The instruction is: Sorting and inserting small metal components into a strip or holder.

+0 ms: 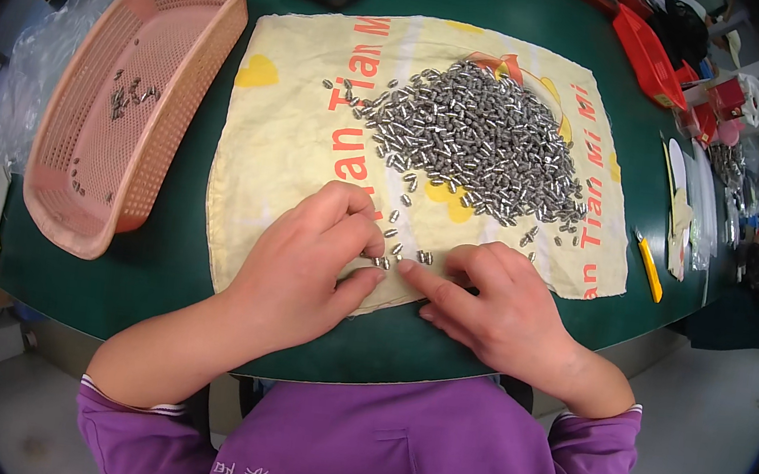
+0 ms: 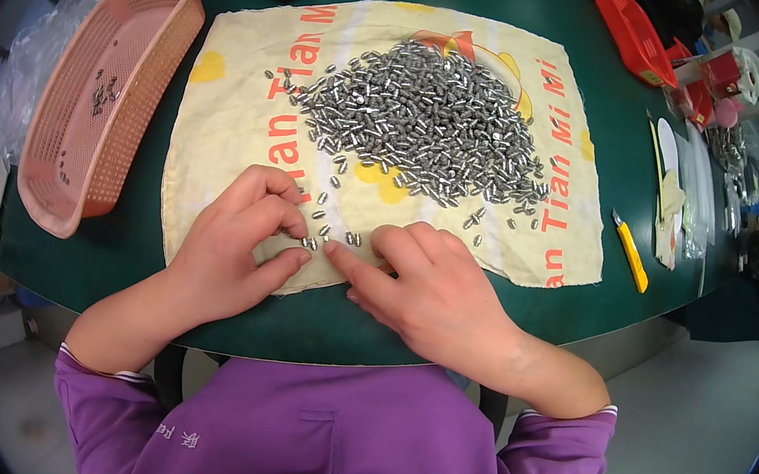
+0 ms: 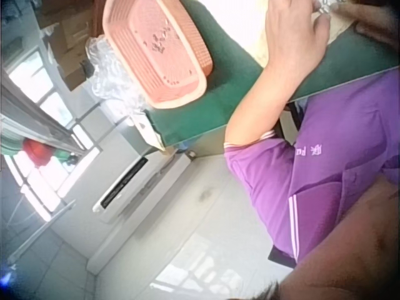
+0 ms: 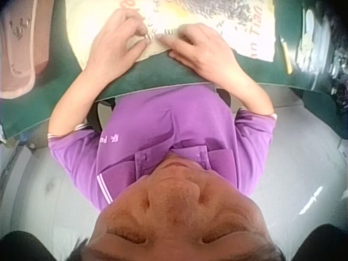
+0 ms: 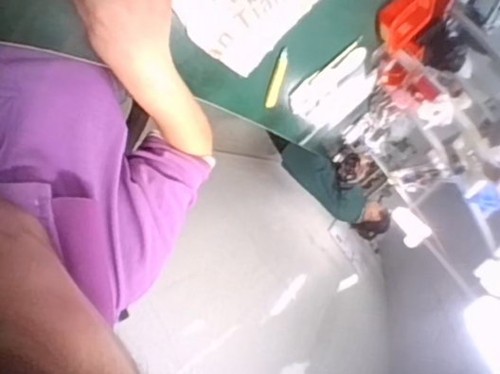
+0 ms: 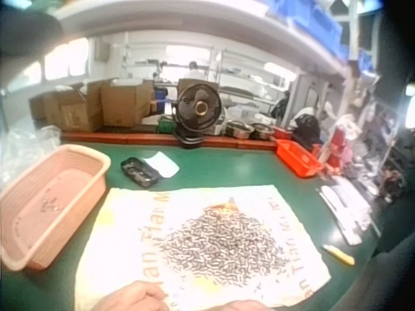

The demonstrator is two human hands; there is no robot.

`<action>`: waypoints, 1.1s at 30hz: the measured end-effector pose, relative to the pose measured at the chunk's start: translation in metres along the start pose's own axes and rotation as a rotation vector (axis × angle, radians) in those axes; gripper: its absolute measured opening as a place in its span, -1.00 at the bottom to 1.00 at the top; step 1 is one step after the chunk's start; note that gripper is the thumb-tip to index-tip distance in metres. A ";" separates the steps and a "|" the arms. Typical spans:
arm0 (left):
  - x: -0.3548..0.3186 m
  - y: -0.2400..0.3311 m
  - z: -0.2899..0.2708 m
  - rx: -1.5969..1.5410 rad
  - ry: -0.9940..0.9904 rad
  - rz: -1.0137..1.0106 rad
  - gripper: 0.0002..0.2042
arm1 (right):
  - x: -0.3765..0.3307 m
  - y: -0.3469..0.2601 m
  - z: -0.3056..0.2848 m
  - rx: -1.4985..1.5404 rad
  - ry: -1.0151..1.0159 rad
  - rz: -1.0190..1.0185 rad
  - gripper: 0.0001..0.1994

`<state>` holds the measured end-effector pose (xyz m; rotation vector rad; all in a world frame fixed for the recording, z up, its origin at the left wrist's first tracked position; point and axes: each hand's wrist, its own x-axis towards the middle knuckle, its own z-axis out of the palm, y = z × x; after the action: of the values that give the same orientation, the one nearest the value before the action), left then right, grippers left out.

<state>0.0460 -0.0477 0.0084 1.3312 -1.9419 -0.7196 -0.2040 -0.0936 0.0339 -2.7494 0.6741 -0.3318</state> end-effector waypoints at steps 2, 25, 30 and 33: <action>0.001 0.000 0.000 0.001 0.000 0.008 -0.73 | 0.000 0.001 0.001 0.000 0.005 -0.002 -0.48; -0.001 0.003 0.000 -0.017 -0.012 -0.019 -0.69 | 0.001 -0.007 0.001 -0.001 -0.026 0.005 -0.48; 0.000 0.001 0.000 0.008 -0.013 0.010 -0.69 | 0.001 -0.005 0.003 0.017 -0.015 0.002 -0.46; 0.000 0.000 0.001 -0.008 0.003 0.021 -0.69 | 0.000 -0.004 0.003 0.030 -0.008 -0.002 -0.46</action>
<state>0.0449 -0.0480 0.0081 1.3050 -1.9455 -0.7142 -0.2012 -0.0900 0.0325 -2.7218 0.6585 -0.3290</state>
